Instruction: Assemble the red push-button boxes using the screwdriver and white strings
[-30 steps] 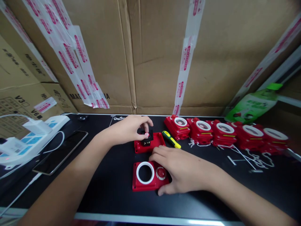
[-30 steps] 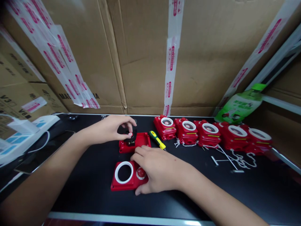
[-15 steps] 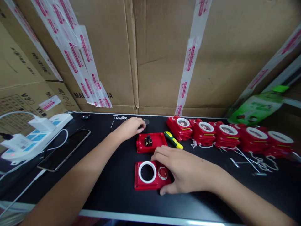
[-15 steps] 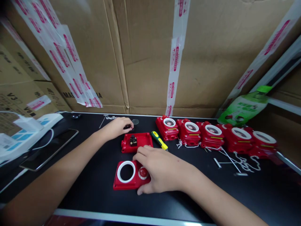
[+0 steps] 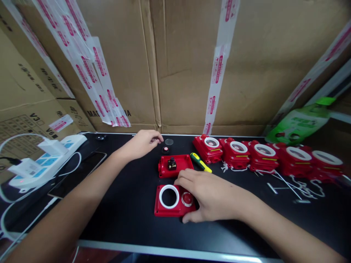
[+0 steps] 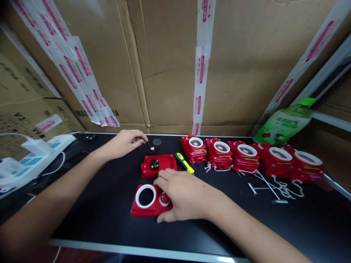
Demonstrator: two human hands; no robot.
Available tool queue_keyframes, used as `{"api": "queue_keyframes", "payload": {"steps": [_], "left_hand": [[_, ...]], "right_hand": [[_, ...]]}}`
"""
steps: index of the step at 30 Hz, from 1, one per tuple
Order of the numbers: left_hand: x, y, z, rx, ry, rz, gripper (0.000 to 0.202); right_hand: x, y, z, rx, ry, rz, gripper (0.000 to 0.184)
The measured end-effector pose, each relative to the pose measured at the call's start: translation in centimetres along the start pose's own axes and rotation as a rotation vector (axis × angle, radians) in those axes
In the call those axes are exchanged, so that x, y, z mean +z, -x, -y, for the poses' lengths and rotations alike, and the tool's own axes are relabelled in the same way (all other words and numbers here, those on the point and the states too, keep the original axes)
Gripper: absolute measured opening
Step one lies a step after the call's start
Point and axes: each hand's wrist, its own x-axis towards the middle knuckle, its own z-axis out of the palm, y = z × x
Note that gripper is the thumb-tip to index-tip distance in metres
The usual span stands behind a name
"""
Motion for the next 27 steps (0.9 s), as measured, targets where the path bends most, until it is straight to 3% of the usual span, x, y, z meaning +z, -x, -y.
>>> {"api": "queue_keyframes", "payload": {"steps": [6,10,14,16,22,27], "left_hand": [[-0.1,4.1,-3.6,0.019,0.126,-0.131,0.020],[-0.4,5.9,-5.4,0.186,0.333,0.138,0.014],[0.0,6.2,-5.5,0.185,0.362,0.391,0.046],[0.4,6.2,-5.5,0.184,0.348,0.475,0.050],[1.0,6.8,-6.6,0.212,0.291,0.523,0.052],[0.9,6.9,-6.9,0.194,0.214,0.545,0.049]], "right_hand": [[-1.0,0.3,0.7,-0.007,0.036,-0.149,0.061],[-1.4,0.4,1.2,0.048,-0.018,-0.196,0.057],[-0.8,0.2,1.3,0.066,-0.052,-0.120,0.056],[-0.4,0.1,1.2,0.072,-0.053,-0.079,0.056],[0.2,0.3,0.9,0.102,-0.015,0.005,0.054],[0.3,0.3,0.5,0.084,0.001,-0.008,0.060]]}}
